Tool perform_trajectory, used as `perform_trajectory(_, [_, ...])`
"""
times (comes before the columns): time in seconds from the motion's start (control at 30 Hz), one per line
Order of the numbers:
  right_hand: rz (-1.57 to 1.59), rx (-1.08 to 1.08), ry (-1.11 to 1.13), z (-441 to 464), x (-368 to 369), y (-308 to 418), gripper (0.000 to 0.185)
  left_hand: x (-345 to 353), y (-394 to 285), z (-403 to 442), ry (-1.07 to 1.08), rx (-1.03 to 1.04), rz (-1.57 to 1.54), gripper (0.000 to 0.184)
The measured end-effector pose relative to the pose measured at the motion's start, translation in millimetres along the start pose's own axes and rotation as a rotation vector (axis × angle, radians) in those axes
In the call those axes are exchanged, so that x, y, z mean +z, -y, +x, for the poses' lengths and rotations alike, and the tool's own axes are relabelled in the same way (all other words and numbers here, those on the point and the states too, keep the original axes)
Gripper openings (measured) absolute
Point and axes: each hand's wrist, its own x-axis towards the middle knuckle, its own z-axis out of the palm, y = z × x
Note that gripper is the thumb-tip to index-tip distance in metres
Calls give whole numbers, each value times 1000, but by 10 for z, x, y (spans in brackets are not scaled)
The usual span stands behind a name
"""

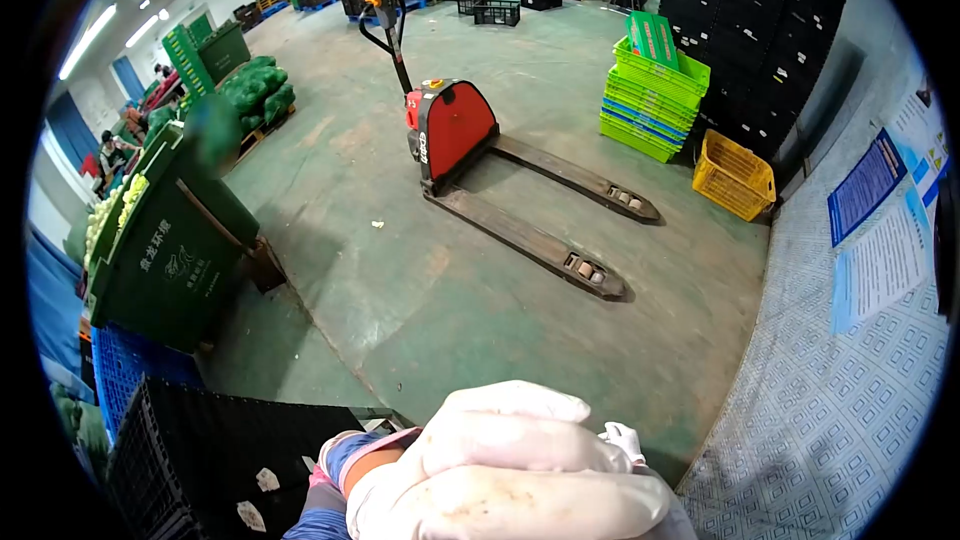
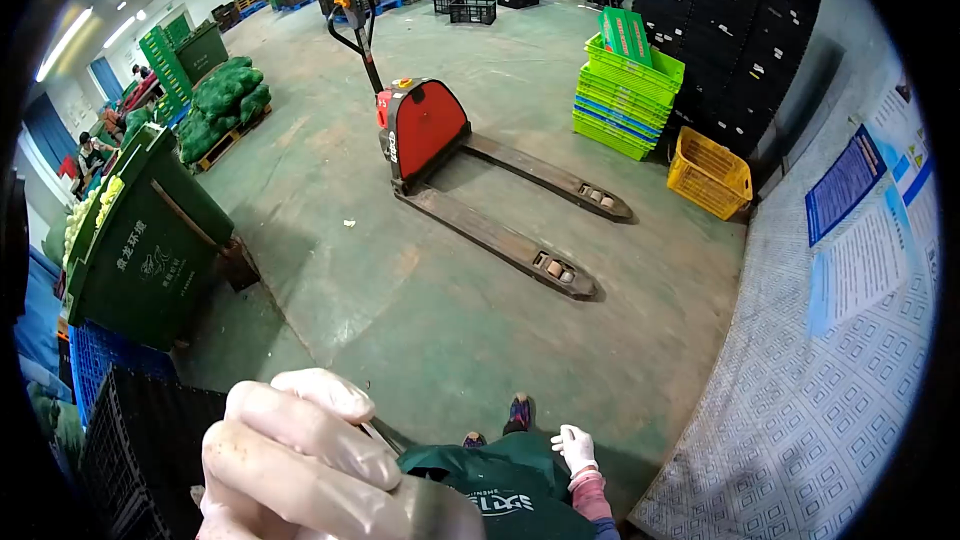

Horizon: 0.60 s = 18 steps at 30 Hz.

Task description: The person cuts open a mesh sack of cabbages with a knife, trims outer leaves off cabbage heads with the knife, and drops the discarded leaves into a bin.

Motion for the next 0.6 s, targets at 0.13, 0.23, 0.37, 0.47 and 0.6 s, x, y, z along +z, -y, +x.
perform_trajectory(0.13, [86, 62, 56, 489, 62, 52, 30, -7, 349, -132, -122, -25, 39, 28])
perform_trajectory(0.23, [35, 110, 109, 894, 123, 280, 30, -141, 552, -129, 17, -80, 23, 27])
perform_trajectory(0.37, [3, 32, 144, 1540, 106, 782, 31, 156, 860, 172, -187, -203, 108, 27])
perform_trajectory(0.47, [-86, -138, 168, 1842, 13, 1392, 30, 28, 1225, 129, -271, -159, 240, 27])
perform_trajectory(0.6, [-125, -141, 197, 2410, -59, 1791, 30, -27, 1509, 362, -119, -303, 273, 24])
